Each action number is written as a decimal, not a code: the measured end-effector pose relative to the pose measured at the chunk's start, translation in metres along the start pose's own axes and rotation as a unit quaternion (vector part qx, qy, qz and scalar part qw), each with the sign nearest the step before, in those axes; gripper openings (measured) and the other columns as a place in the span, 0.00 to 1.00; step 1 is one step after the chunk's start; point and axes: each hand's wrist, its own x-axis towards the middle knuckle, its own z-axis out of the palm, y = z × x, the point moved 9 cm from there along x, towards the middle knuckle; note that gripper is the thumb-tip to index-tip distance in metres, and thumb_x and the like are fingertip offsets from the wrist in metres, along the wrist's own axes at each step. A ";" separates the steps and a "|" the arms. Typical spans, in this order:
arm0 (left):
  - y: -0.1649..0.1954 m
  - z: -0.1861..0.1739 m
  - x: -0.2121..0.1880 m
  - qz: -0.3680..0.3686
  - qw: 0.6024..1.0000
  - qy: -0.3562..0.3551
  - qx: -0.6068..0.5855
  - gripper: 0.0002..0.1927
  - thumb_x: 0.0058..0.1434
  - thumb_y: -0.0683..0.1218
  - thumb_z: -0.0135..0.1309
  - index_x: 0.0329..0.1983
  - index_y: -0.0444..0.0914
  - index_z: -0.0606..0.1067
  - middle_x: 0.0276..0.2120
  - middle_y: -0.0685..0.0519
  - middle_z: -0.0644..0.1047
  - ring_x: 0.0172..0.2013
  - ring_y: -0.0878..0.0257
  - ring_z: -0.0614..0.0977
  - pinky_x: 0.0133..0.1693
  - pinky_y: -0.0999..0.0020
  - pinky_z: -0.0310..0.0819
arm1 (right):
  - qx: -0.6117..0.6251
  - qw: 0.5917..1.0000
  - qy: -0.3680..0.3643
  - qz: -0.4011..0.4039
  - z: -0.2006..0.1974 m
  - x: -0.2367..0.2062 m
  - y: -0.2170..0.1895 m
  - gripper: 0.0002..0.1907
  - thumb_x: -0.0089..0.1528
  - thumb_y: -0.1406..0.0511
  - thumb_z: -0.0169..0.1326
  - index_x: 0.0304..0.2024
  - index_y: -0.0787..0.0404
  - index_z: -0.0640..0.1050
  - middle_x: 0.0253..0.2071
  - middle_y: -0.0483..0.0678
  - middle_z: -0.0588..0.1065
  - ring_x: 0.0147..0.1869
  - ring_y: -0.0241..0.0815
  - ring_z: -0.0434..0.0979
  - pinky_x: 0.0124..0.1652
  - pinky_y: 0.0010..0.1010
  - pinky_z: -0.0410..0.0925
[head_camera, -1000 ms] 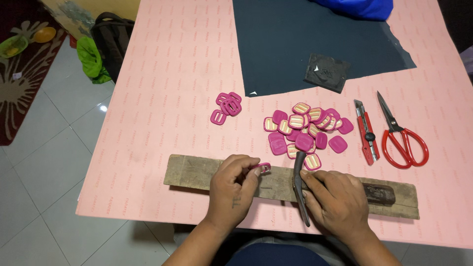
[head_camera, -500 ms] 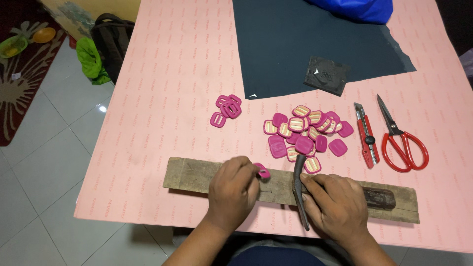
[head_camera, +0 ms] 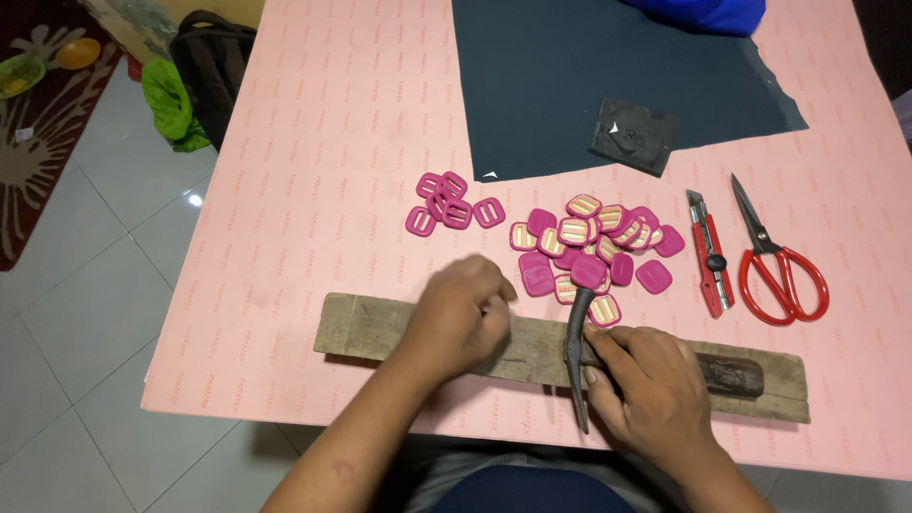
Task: The person uses a hammer and chisel to carve rectangular slots into small pink foam pieces placed on a wooden block. They then use scissors and a utility knife to trim and refine the edges of the pieces. Finished pieces are set aside on the table.
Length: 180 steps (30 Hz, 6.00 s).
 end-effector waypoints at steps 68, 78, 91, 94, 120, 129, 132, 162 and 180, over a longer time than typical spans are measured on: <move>0.022 0.031 -0.032 0.027 0.989 -0.134 0.049 0.31 0.51 0.58 0.67 0.49 0.34 0.73 0.40 0.46 0.77 0.48 0.50 0.75 0.56 0.54 0.61 | 0.022 0.920 -0.304 0.245 0.035 -0.004 0.008 0.28 0.63 0.55 0.59 0.56 0.62 0.63 0.36 0.57 0.79 0.40 0.57 0.81 0.42 0.46 0.73; 0.026 0.024 -0.031 0.047 0.993 -0.108 0.018 0.32 0.47 0.54 0.66 0.51 0.34 0.72 0.40 0.45 0.77 0.48 0.47 0.75 0.55 0.54 0.62 | 0.041 0.973 -0.196 0.115 0.029 -0.003 -0.024 0.31 0.53 0.60 0.63 0.53 0.64 0.64 0.38 0.61 0.78 0.39 0.63 0.80 0.38 0.48 0.72; 0.022 0.008 -0.041 0.102 0.993 0.019 -0.058 0.23 0.47 0.53 0.69 0.44 0.44 0.76 0.43 0.51 0.80 0.46 0.53 0.79 0.55 0.58 0.70 | 0.006 0.963 -0.252 0.093 0.024 0.019 -0.035 0.25 0.55 0.63 0.60 0.50 0.61 0.65 0.39 0.59 0.76 0.42 0.61 0.79 0.38 0.50 0.72; 0.011 0.029 -0.033 0.048 0.995 -0.090 0.007 0.24 0.48 0.52 0.71 0.45 0.42 0.75 0.40 0.47 0.78 0.47 0.48 0.77 0.53 0.53 0.65 | -0.018 0.951 -0.274 0.142 0.031 0.017 -0.023 0.24 0.62 0.60 0.59 0.53 0.62 0.64 0.35 0.54 0.77 0.40 0.57 0.80 0.40 0.48 0.72; 0.029 0.012 -0.032 0.070 0.990 -0.092 0.075 0.39 0.41 0.56 0.72 0.54 0.36 0.73 0.47 0.48 0.79 0.52 0.50 0.76 0.57 0.54 0.62 | 0.167 0.954 -0.141 -0.203 0.018 0.070 -0.022 0.20 0.49 0.62 0.64 0.40 0.60 0.72 0.30 0.50 0.77 0.34 0.54 0.79 0.32 0.42 0.69; 0.026 0.010 -0.036 0.068 0.994 -0.062 0.052 0.40 0.40 0.57 0.73 0.54 0.35 0.72 0.43 0.46 0.77 0.49 0.49 0.76 0.56 0.53 0.61 | 0.175 0.888 -0.042 -0.422 -0.012 0.052 -0.043 0.12 0.53 0.64 0.61 0.37 0.58 0.74 0.39 0.50 0.78 0.41 0.48 0.78 0.38 0.36 0.72; 0.025 0.014 -0.038 0.068 0.993 -0.067 0.068 0.37 0.42 0.54 0.71 0.54 0.36 0.72 0.45 0.46 0.77 0.51 0.49 0.75 0.56 0.53 0.61 | 0.218 0.917 -0.112 -0.315 0.002 0.070 -0.040 0.13 0.51 0.64 0.63 0.35 0.59 0.73 0.34 0.50 0.74 0.38 0.50 0.76 0.36 0.38 0.70; 0.034 0.012 -0.042 0.102 0.989 -0.067 0.084 0.23 0.44 0.55 0.69 0.40 0.41 0.76 0.57 0.47 0.76 0.56 0.49 0.74 0.60 0.51 0.58 | 0.261 0.946 -0.030 0.189 0.027 -0.094 -0.007 0.32 0.55 0.60 0.64 0.57 0.64 0.68 0.54 0.54 0.73 0.55 0.42 0.76 0.56 0.38 0.69; -0.035 -0.018 -0.035 -0.146 0.912 0.059 -0.378 0.26 0.70 0.47 0.41 0.71 0.36 0.62 0.67 0.43 0.69 0.66 0.51 0.72 0.65 0.58 0.65 | 0.327 0.859 -0.283 0.273 0.010 0.002 0.048 0.37 0.57 0.63 0.64 0.66 0.56 0.65 0.37 0.53 0.73 0.38 0.44 0.76 0.37 0.40 0.79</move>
